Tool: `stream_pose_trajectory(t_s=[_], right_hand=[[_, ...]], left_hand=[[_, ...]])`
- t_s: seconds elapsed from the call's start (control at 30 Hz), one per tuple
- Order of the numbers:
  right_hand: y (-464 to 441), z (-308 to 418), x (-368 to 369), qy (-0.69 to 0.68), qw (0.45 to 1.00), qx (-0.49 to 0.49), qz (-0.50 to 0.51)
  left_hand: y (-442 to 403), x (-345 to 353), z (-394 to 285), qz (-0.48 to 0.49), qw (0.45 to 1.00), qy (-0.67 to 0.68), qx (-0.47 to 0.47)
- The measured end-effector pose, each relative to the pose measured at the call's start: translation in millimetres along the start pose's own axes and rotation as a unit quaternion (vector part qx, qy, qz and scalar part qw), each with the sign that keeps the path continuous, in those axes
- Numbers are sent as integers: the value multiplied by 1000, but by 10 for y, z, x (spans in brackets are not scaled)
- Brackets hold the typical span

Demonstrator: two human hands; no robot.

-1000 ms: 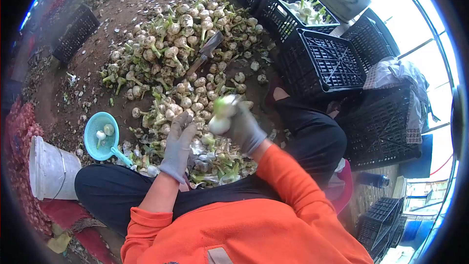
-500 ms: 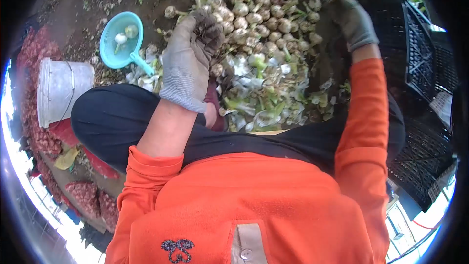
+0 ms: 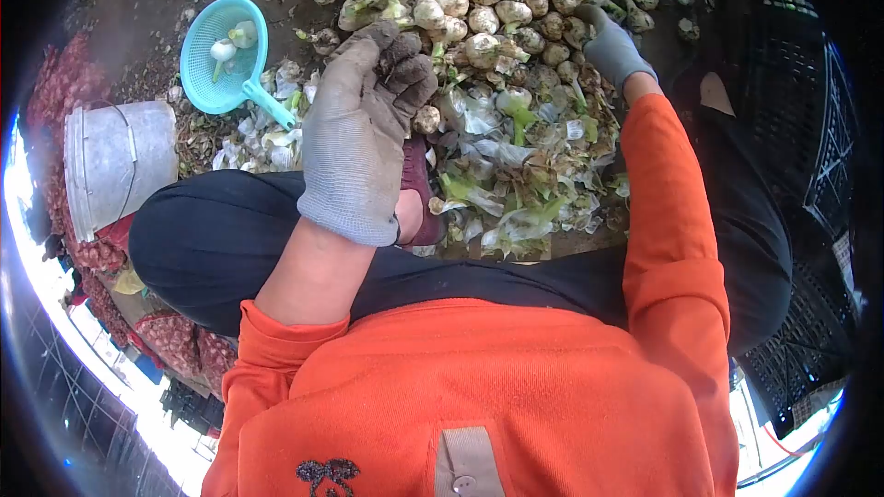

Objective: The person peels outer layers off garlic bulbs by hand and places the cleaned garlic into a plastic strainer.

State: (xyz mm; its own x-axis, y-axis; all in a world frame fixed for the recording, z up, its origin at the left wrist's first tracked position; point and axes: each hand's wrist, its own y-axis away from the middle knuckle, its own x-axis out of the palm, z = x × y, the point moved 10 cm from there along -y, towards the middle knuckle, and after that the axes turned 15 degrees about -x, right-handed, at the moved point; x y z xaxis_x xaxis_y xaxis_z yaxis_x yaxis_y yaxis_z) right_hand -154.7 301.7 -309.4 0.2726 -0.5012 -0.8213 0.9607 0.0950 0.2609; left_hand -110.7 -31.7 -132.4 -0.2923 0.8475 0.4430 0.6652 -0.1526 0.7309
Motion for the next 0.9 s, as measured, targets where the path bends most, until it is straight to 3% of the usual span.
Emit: stream_pose_trajectory(t_s=[0.13, 0.27, 0.37, 0.4, 0.5, 0.53, 0.6, 0.67, 0.77, 0.83, 0.9], right_hand=[[-178, 29, 121, 106, 981, 42, 159], [-130, 143, 70, 203, 948, 16, 244], [52, -101, 54, 175, 965, 46, 190], [215, 50, -136, 170, 978, 37, 114], [423, -12, -172, 86, 991, 58, 82], [385, -421, 7, 79, 994, 66, 39], [500, -310, -53, -127, 990, 63, 14], [646, 239, -287, -314, 948, 47, -11], [1096, 1435, -753, -410, 912, 20, -5], [1347, 1920, -781, -371, 926, -52, 42], [1590, 2205, -978, -231, 962, -144, -17]], left_hand=[[-14, 72, 142, 24, 999, -13, -33], [5, 134, 230, 30, 997, -41, -55], [60, 160, 268, 36, 996, -62, -60], [40, 157, 310, 44, 995, -71, -62], [34, 234, 383, 85, 991, -94, -53], [12, 212, 399, 74, 988, -124, -47], [7, 297, 415, 83, 974, -206, -32], [-89, 343, 459, 76, 954, -290, -30], [-43, 538, 443, 80, 921, -381, 35], [19, 664, 442, 86, 893, -435, 74], [220, 755, 406, 94, 865, -491, 49]])
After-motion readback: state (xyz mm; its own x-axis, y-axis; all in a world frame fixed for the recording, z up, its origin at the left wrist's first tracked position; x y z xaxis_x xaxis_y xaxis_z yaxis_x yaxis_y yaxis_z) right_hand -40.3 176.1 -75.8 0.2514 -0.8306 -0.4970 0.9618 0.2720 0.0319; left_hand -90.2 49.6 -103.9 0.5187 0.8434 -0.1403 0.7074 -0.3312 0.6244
